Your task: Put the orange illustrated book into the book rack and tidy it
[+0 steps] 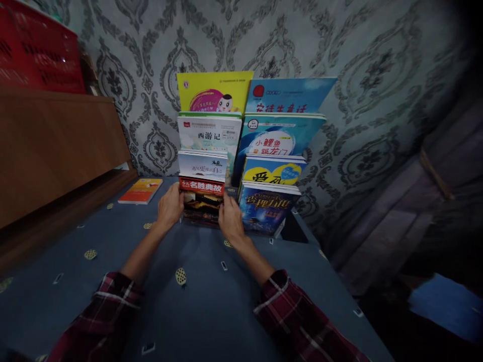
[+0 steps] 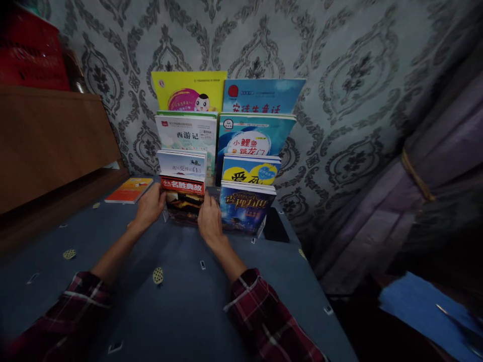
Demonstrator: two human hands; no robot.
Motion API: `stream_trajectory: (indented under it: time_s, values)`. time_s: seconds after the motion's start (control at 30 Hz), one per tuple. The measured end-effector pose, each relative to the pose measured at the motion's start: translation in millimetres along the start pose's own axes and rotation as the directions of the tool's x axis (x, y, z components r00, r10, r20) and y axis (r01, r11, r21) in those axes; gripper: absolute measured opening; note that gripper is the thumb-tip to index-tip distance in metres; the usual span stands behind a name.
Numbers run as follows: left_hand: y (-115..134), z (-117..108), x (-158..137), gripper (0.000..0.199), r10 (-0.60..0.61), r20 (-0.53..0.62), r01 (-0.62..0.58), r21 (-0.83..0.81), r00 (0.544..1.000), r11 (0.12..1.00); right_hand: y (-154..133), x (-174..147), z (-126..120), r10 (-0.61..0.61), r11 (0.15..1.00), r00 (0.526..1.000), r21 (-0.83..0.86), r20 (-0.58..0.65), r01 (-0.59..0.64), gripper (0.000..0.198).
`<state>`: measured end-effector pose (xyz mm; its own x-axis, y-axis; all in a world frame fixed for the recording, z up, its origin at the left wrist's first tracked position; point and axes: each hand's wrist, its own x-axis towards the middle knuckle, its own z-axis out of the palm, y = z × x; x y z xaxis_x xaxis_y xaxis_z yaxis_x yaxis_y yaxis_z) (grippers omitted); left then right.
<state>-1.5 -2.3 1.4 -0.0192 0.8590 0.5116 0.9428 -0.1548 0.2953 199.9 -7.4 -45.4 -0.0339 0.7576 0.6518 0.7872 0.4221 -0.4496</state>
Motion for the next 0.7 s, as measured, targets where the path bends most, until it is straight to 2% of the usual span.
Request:
stream_trajectory:
  time_s: [0.47,0.7]
  values:
    - [-0.7,-9.3,1.1,0.016,-0.038,0.036,0.037,0.038,0.999,0.999,-0.7,-2.6,0.1,-0.013,0.999,1.000,0.032,-0.028,0.014,0.054]
    - [1.2,-13.3,0.6,0.017,-0.042,0.057,0.041,0.029,0.997,0.999,-3.0,-8.2,-1.4,-0.010,1.000,1.000,0.011,0.004,0.010,0.054]
